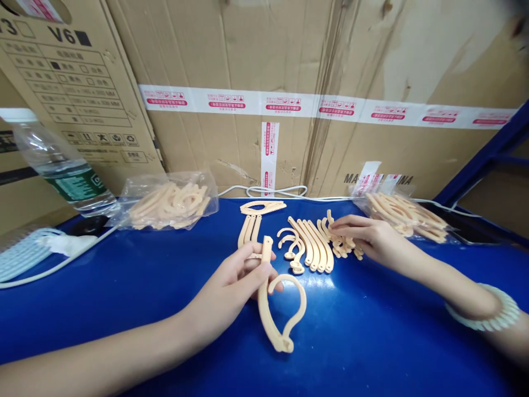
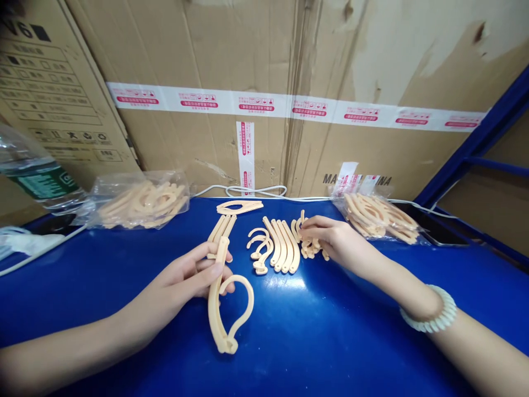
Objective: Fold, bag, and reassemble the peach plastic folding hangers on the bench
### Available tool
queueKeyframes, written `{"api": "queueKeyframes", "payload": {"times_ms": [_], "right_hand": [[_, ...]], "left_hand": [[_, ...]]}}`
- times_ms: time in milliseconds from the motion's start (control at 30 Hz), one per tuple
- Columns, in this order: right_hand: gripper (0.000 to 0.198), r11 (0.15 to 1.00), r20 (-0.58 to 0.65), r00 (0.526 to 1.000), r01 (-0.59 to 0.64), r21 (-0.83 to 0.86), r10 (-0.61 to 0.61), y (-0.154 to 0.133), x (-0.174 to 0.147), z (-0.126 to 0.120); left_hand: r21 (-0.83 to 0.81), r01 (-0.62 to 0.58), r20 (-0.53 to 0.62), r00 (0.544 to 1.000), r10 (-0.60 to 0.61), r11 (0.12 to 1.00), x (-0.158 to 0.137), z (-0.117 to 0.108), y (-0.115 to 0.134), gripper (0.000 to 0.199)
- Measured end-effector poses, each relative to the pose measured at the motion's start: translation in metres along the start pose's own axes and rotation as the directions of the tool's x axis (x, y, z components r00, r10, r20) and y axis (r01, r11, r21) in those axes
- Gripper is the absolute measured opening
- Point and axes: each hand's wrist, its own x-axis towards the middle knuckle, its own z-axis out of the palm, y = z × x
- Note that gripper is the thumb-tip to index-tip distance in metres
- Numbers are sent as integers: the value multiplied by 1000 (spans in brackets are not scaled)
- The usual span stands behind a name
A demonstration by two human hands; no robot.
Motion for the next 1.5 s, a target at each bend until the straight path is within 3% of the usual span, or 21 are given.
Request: {"api": "queueKeyframes", "payload": {"times_ms": [167,267,400,533,800,867,933,1000,1033,1100,1167,1267,1367,1500], "right_hand": [[48,996,43,999,-14,-87,18,9,-1,1],[42,993,-49,999,-9,-114,4,-14,2,-5],[32,980,-103,975,197,-11,-197,-72,7,-13],[34,921,-78,926,354,-160,-369,-107,8,-10],[30,940,-78,939,328,-92,-335,-104,6,2],[28,942,-85,939,331,-54,-335,-105,6,4],[25,946,-95,941,323,-26,-324,-107,6,6],[25,956,-115,949,294,-10,-293,-109,5,7],[25,961,-128,953,277,-5,-275,-110,5,7],[27,969,-147,959,247,4,-244,-113,5,8],[29,971,-162,959,239,14,-233,-116,5,9],[30,969,-169,958,242,38,-233,-121,5,12],[29,968,-193,950,252,6,-246,-126,3,14],[24,960,-243,929,271,-70,-280,-133,1,17]], "left_hand": [[-12,-2,-78,997,1,1000,-1,-2,1,27],[-63,-4,-78,997,-1,998,0,-1,1,26],[-103,-17,-74,997,9,994,1,1,2,25],[-128,-45,-36,999,41,991,-2,4,0,27],[-95,-74,-45,997,70,993,-2,6,0,23],[-31,-91,-65,994,89,995,-1,3,-3,26],[125,-191,-117,972,206,974,0,0,-6,34],[418,-352,-152,882,446,837,-2,-3,-10,50],[578,-420,-109,810,576,700,-3,-4,-11,56],[773,-521,116,677,727,362,-8,-4,-13,55],[779,-612,361,616,700,138,-12,-1,-14,36],[729,-683,522,600,606,48,-15,6,-17,10],[719,-695,571,577,584,-17,-16,10,-19,20],[718,-690,613,565,552,-92,-18,10,-16,19]]}}
